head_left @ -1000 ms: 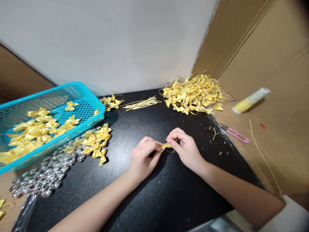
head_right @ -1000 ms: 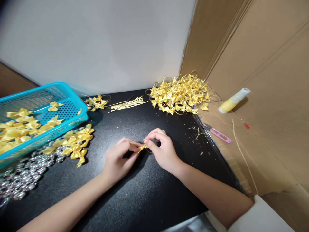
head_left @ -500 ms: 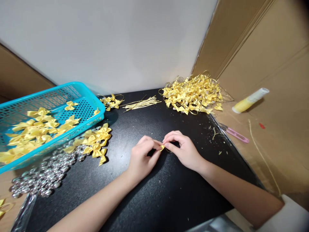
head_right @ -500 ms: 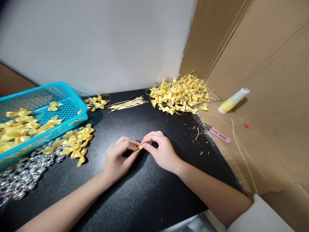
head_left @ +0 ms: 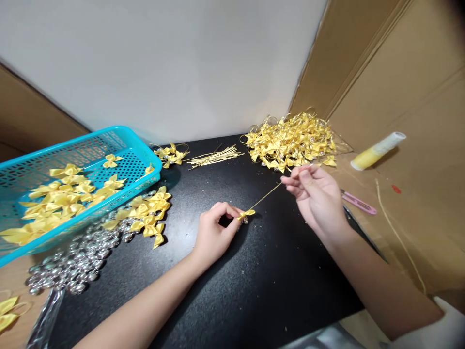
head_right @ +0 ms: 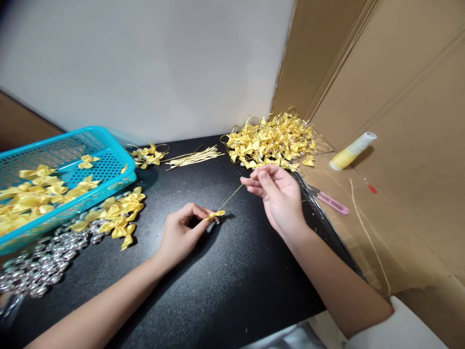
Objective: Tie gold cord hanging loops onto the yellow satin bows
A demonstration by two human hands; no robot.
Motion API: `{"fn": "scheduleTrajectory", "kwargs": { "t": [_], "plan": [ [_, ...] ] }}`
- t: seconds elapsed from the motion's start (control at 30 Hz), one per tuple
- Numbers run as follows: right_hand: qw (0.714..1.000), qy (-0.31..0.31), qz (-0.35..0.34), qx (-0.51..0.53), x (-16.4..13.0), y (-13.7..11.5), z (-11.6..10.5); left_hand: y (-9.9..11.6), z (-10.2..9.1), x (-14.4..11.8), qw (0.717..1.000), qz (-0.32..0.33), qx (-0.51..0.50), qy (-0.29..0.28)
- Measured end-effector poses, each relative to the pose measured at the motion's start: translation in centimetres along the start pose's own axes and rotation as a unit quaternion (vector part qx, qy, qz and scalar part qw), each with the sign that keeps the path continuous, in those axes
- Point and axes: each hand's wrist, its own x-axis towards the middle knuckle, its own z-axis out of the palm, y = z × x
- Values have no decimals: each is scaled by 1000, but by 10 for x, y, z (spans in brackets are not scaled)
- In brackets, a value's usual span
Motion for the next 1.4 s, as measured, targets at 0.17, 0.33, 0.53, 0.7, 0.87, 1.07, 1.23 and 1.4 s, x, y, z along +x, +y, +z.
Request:
{"fn": "scheduleTrajectory", "kwargs": {
  "t": [0.17,0.33,0.53,0.7,0.87,1.07,1.23,1.4],
  "plan": [
    [996,-3,-84,-29,17,-39,-4,4,1,4,992,-75,-101,-13],
    [989,-32,-125,-71,39,-49,5,10,0,8,976,-128,-175,-31],
    [994,-15,-101,-45,64,-24,18,8,-2,6,941,-167,-280,-94],
    [996,65,37,41,78,1,25,6,-2,4,883,-224,-399,-103],
    [984,94,146,45,79,14,28,6,-2,8,838,-255,-475,-85],
    [988,81,132,15,76,18,26,5,-3,11,813,-280,-510,-37],
    [988,79,136,7,74,18,28,5,-2,9,823,-254,-509,-10],
    [988,80,131,9,75,16,27,3,-1,8,822,-258,-508,-8]
  ]
}}
